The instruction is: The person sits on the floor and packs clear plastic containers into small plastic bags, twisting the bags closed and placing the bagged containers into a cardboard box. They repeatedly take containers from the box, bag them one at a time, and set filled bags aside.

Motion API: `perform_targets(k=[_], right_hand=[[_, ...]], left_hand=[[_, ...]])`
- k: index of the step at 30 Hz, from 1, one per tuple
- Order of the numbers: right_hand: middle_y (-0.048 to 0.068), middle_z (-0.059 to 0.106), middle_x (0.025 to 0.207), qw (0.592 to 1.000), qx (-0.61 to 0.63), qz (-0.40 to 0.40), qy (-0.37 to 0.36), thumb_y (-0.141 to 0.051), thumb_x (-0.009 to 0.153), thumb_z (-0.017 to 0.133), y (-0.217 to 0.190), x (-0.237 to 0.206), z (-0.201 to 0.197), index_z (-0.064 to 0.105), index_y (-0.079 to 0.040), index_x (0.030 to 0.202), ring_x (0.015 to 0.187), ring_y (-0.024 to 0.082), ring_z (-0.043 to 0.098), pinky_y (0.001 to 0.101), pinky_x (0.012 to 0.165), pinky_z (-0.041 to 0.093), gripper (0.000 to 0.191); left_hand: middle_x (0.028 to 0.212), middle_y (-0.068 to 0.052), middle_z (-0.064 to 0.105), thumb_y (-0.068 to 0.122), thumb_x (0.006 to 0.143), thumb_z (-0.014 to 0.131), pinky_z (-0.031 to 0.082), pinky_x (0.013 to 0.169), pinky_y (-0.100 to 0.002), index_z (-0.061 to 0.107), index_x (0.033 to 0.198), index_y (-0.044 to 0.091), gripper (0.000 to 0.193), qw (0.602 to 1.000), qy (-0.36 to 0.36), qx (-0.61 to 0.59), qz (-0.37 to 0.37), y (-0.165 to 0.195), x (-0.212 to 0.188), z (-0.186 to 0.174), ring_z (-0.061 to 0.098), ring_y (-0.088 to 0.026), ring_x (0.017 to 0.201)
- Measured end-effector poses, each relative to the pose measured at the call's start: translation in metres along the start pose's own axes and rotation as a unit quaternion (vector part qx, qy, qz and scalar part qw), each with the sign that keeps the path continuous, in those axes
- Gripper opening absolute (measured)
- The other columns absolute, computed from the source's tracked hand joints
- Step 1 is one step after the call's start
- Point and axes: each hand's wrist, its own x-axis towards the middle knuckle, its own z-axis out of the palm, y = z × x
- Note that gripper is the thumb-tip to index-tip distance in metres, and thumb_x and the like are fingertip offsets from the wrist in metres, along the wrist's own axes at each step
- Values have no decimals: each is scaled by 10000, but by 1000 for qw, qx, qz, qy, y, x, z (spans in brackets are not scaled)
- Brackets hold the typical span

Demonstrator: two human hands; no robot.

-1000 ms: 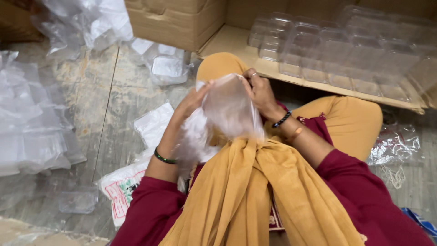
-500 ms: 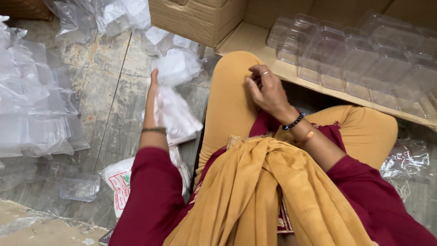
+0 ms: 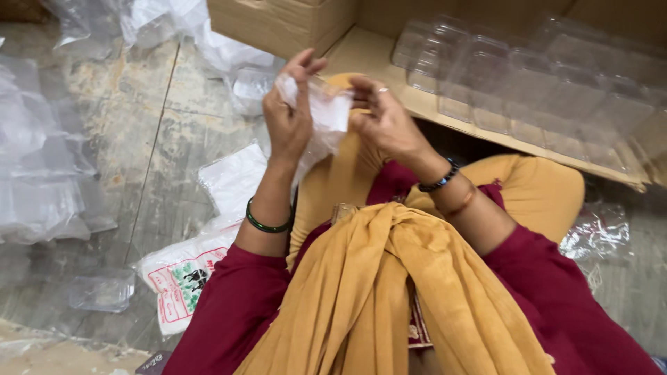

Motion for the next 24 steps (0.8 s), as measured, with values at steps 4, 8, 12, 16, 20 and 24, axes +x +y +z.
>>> perform_targets(k=[4, 8, 12, 16, 20, 24], right_hand=[[-4, 701, 1045, 997, 20, 25, 69, -162, 1009, 733, -26, -6, 2, 647, 13, 1213, 941, 74, 636, 228, 831, 541, 282], [-9, 707, 943, 992, 8, -10, 126, -122, 1021, 699, -35, -36, -15, 709, 21, 1061, 867, 47, 636, 209, 785, 538, 149], [-12, 651, 873, 986, -20, -39, 163, -163, 1109, 687, -23, -54, -28, 656, 1, 1003, 770, 29, 543, 199, 695, 455, 197], [1, 651, 840, 966, 225, 50, 121, -238, 1122, 617, -14, -61, -47, 598, -59, 985, 673, 33, 519, 190, 627, 439, 227], [14, 687, 773, 903, 337, 246, 100, -355, 952, 572, -5, -89, -70, 679, -46, 1008, 535, 63, 554, 190, 397, 396, 332], [-33, 613, 879, 955, 243, 165, 49, -181, 1096, 683, 5, -112, -117, 615, -32, 1095, 750, 34, 562, 209, 658, 477, 164]], left_hand=[[1229, -131, 707, 262, 1073, 640, 543, 1011, -291, 545, 1383, -25, 433, 986, -90, -136, 27, 40, -3, 24, 674, -154, 1153], [964, -74, 760, 206, 1030, 753, 556, 823, -249, 741, 1127, -35, 260, 983, -148, -109, -19, 33, -19, 32, 695, -110, 909], [756, 48, 594, 235, 1064, 700, 414, 625, -222, 658, 878, 15, 291, 976, -150, -123, -99, 10, -37, 55, 515, -44, 701], [764, 78, 575, 263, 1088, 645, 414, 624, -214, 629, 855, 49, 316, 943, -251, -165, -146, -8, -38, 79, 495, -15, 717], [852, 58, 717, 201, 977, 589, 518, 666, -207, 729, 1033, 113, 174, 823, -359, -236, -372, -21, -43, 62, 633, -24, 761], [845, -61, 667, 186, 1104, 625, 473, 561, -222, 670, 1024, 29, 182, 704, -421, -451, -351, -43, -29, 55, 602, -92, 669]])
